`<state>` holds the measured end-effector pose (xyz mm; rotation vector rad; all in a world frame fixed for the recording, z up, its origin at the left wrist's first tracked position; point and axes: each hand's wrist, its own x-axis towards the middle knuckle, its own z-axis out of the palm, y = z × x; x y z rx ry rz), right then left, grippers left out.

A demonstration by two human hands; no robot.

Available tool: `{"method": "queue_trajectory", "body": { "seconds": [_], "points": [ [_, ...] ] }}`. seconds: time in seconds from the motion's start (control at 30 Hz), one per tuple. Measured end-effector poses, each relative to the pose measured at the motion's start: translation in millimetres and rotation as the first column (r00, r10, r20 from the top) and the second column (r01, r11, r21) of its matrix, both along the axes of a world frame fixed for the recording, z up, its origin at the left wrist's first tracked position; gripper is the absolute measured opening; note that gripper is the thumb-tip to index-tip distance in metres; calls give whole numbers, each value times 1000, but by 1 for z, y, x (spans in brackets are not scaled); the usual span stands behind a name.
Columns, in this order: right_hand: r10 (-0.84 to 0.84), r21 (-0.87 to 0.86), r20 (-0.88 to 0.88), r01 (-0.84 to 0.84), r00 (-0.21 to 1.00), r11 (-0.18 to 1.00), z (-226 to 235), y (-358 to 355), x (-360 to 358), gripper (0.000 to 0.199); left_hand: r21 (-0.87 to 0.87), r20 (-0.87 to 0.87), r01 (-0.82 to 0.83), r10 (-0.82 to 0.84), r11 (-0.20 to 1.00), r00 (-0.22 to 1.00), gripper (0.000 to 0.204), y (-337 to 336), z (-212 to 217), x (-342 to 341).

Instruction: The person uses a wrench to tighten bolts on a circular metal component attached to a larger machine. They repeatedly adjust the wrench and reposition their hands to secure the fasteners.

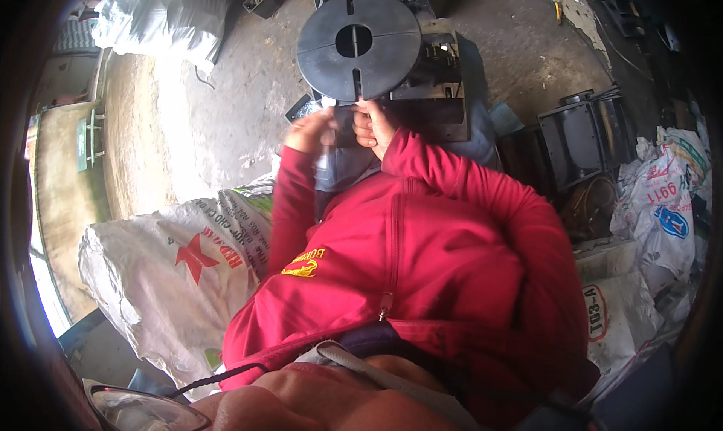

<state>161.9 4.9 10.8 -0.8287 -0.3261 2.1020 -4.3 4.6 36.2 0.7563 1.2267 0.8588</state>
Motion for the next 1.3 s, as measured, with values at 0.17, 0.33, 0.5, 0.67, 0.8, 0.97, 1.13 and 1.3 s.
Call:
{"method": "queue_trajectory", "body": {
  "seconds": [0.17, 0.33, 0.5, 0.67, 0.8, 0.97, 1.13, 1.3],
  "points": [
    [39, 65, -64, -35, 997, 997, -2, 3, -2, 32, 82, -107, 252, -243, 964, 964, 30, 7, 30, -19],
    [15, 112, -41, -10, 999, 994, -15, 7, 2, 31, -47, 39, 127, -126, 991, 991, 30, -11, 10, 4],
    [114, -13, -76, -116, 991, 993, 1, 2, 4, 45, -25, 263, -10, 16, 1000, 965, 29, -16, 10, 26],
    [113, -7, -99, -114, 989, 993, -13, 5, 4, 51, -29, 293, 36, -26, 999, 956, 30, -14, 8, 26],
    [80, 23, -70, -78, 994, 997, 1, 2, 3, 43, 0, 379, 33, -31, 999, 925, 31, -16, -4, 20],
    [138, 38, -100, -134, 985, 990, -3, 3, 6, 45, -24, 368, 75, -61, 997, 928, 30, -18, 1, 23],
    [74, 36, -96, -70, 993, 997, -4, 0, 4, 44, -5, 357, 53, -48, 999, 933, 31, -6, -7, 21],
    [-54, 55, -61, 58, 997, 997, 1, 4, -6, 36, -32, 396, -19, 30, 999, 918, 28, -1, 0, 28]
  ]
}}
